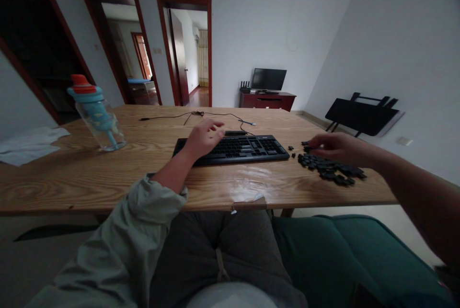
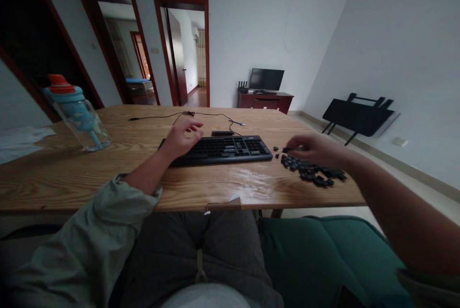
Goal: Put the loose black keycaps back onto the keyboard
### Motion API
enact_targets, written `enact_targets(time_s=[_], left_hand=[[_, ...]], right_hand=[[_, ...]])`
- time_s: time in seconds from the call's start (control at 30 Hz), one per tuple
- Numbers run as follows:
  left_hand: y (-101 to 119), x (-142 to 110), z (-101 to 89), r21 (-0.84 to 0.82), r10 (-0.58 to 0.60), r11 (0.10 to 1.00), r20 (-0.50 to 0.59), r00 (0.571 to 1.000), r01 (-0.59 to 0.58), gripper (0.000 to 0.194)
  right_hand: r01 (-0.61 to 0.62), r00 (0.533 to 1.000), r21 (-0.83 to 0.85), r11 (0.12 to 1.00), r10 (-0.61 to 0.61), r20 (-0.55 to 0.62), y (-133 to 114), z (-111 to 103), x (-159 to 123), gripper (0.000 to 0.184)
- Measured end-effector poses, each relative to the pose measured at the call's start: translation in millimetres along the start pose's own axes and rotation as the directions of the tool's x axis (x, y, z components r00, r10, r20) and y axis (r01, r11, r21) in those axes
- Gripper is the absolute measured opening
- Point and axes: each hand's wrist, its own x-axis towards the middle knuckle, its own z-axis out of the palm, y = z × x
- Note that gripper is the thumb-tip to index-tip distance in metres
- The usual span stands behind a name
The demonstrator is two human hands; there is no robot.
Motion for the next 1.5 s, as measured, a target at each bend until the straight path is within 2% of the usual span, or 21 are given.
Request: enact_targets(time_s=[0.07, 0.1, 0.17, 0.23, 0.33, 0.47, 0.57, 0.67, 0.77, 0.87, 0.97, 1.07, 1.17, 1.33, 1.5], left_hand=[[23, -2, 21.3, -0.121, 0.095, 0.99, 0.241, 0.966, -0.067, 0.042], [32, -3, 30.0, -0.163, 0.118, 0.984, 0.299, 0.947, -0.07, 0.049], [41, -5, 41.3, -0.185, 0.106, 0.981, 0.298, 0.949, -0.052, 0.056], [39, -5, 44.3, -0.145, 0.069, 0.989, 0.215, 0.974, -0.038, 0.047], [25, -5, 40.4, -0.08, 0.037, 0.996, 0.147, 0.988, -0.026, 0.028], [15, -5, 38.1, -0.065, 0.012, 0.998, 0.131, 0.991, -0.004, 0.027], [15, -5, 40.9, -0.064, 0.013, 0.998, 0.134, 0.991, -0.004, 0.027], [16, -4, 44.3, -0.069, 0.007, 0.998, 0.128, 0.992, 0.002, 0.028], [14, 8, 50.1, -0.068, -0.011, 0.997, 0.128, 0.992, 0.02, 0.029], [8, 30, 60.4, -0.045, -0.034, 0.998, 0.164, 0.986, 0.041, 0.031], [0, 49, 72.7, 0.037, -0.032, 0.999, 0.224, 0.974, 0.024, 0.031], [-10, 55, 83.8, 0.187, -0.041, 0.982, 0.301, 0.953, -0.016, 0.03], [-20, 52, 92.9, 0.295, -0.076, 0.954, 0.399, 0.914, -0.049, 0.03], [-34, 47, 101.5, 0.259, -0.084, 0.964, 0.514, 0.854, -0.06, 0.028], [-38, 48, 101.9, 0.27, -0.071, 0.959, 0.522, 0.85, -0.086, 0.029]], right_hand=[[0.088, 0.996, 0.099, 0.991, -0.091, 0.022, -44, 12, 24, 0.039], [0.132, 0.991, 0.168, 0.977, -0.135, 0.005, -65, 21, 37, 0.038], [0.247, 0.968, 0.378, 0.892, -0.246, -0.051, -98, 44, 64, 0.043], [0.323, 0.944, 0.568, 0.757, -0.302, -0.136, -117, 67, 87, 0.048], [0.332, 0.937, 0.705, 0.627, -0.307, -0.168, -124, 90, 105, 0.048], [0.297, 0.952, 0.773, 0.56, -0.236, -0.195, -111, 99, 106, 0.051], [0.297, 0.955, 0.783, 0.546, -0.174, -0.241, -103, 99, 102, 0.049], [0.327, 0.945, 0.767, 0.552, -0.167, -0.283, -104, 100, 102, 0.044], [0.328, 0.942, 0.746, 0.58, -0.137, -0.307, -109, 98, 109, 0.044], [0.299, 0.941, 0.701, 0.647, -0.077, -0.329, -107, 90, 126, 0.042], [0.274, 0.931, 0.6, 0.752, -0.052, -0.361, -98, 84, 149, 0.034], [0.22, 0.954, 0.497, 0.839, -0.079, -0.289, -87, 89, 163, 0.028], [0.224, 0.969, 0.416, 0.881, -0.156, -0.193, -76, 101, 166, 0.027], [0.262, 0.963, 0.252, 0.932, -0.236, -0.131, -59, 115, 168, 0.027], [0.259, 0.96, 0.119, 0.959, -0.241, -0.146, -53, 119, 172, 0.026]])
